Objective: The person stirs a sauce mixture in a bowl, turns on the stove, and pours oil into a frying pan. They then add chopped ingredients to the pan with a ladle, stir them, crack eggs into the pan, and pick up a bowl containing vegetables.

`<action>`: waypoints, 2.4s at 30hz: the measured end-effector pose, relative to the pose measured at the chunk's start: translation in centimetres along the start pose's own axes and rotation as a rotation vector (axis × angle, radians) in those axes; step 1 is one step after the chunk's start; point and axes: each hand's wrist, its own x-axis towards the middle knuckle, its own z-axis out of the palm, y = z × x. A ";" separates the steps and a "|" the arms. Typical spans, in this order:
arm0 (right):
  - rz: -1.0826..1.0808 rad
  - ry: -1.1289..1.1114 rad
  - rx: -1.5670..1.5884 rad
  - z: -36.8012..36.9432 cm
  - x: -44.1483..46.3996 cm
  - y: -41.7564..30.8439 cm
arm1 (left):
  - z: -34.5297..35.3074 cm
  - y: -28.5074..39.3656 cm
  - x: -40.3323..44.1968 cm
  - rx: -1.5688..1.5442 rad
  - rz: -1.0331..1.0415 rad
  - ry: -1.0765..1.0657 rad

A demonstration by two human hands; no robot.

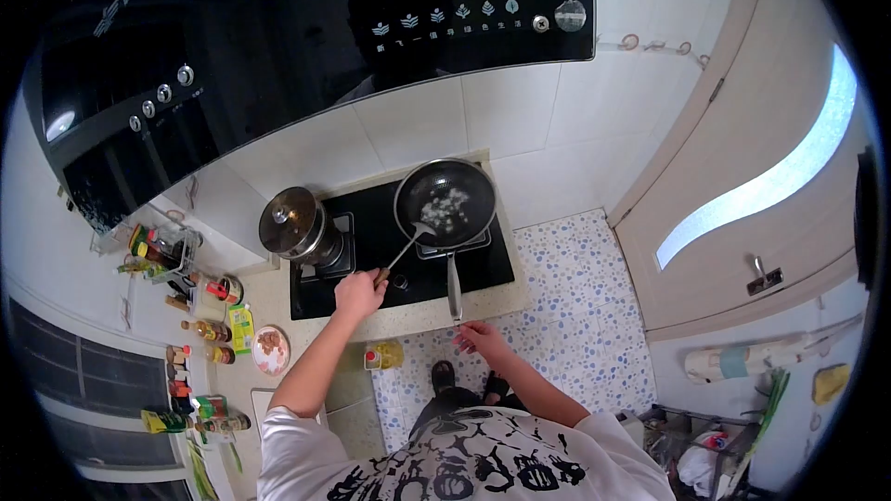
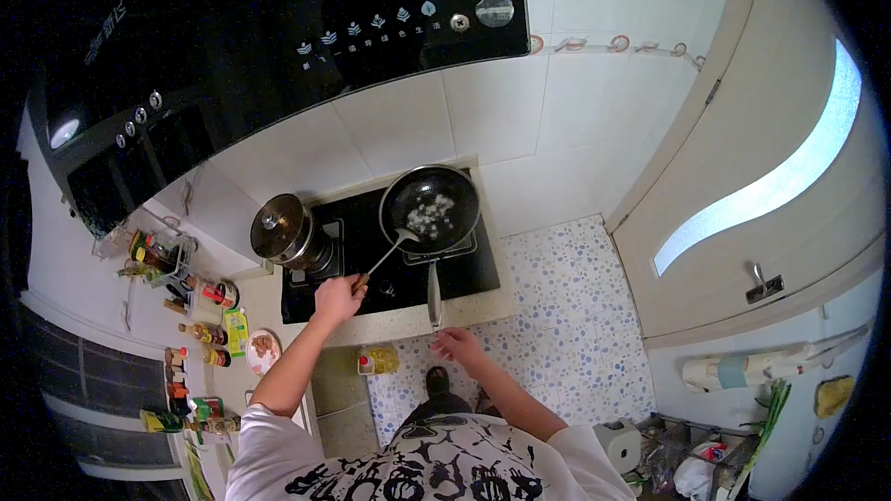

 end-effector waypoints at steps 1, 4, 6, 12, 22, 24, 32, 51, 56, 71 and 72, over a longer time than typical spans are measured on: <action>0.002 0.000 0.002 0.0 0.0 0.0 | -0.1 0.1 0.1 0.000 -0.005 -0.018; 0.002 0.011 -0.023 0.0 0.3 -0.1 | 1.0 0.3 0.7 -0.007 0.003 0.012; 0.000 0.019 -0.035 0.0 0.3 -0.1 | 1.8 0.5 1.2 -0.015 0.007 0.037; -0.005 -0.006 -0.028 -0.1 0.2 0.0 | 3.9 0.4 3.8 -0.036 0.005 0.089; 0.003 0.000 -0.022 0.0 -0.2 0.1 | 7.7 -1.4 6.6 -0.090 -0.045 0.173; 0.001 -0.012 -0.030 0.0 -0.1 0.5 | 8.0 -1.5 6.4 -0.118 -0.068 0.158; 0.052 -0.113 -0.120 0.4 -0.3 2.2 | 9.0 -1.7 2.0 -0.328 -0.114 0.293; 0.305 -0.535 -0.586 11.7 0.3 10.1 | 22.4 -9.4 -37.9 -0.850 -1.011 0.530; 0.332 -0.681 -0.743 18.1 0.5 14.8 | 26.4 -14.7 -48.2 -0.825 -1.240 0.743; -0.612 -1.264 -1.355 54.8 -6.0 33.4 | 24.1 -40.2 -71.8 -0.283 -1.513 0.754; -0.717 -1.286 -1.344 58.1 -6.0 34.8 | 24.6 -42.1 -72.4 -0.252 -1.514 0.734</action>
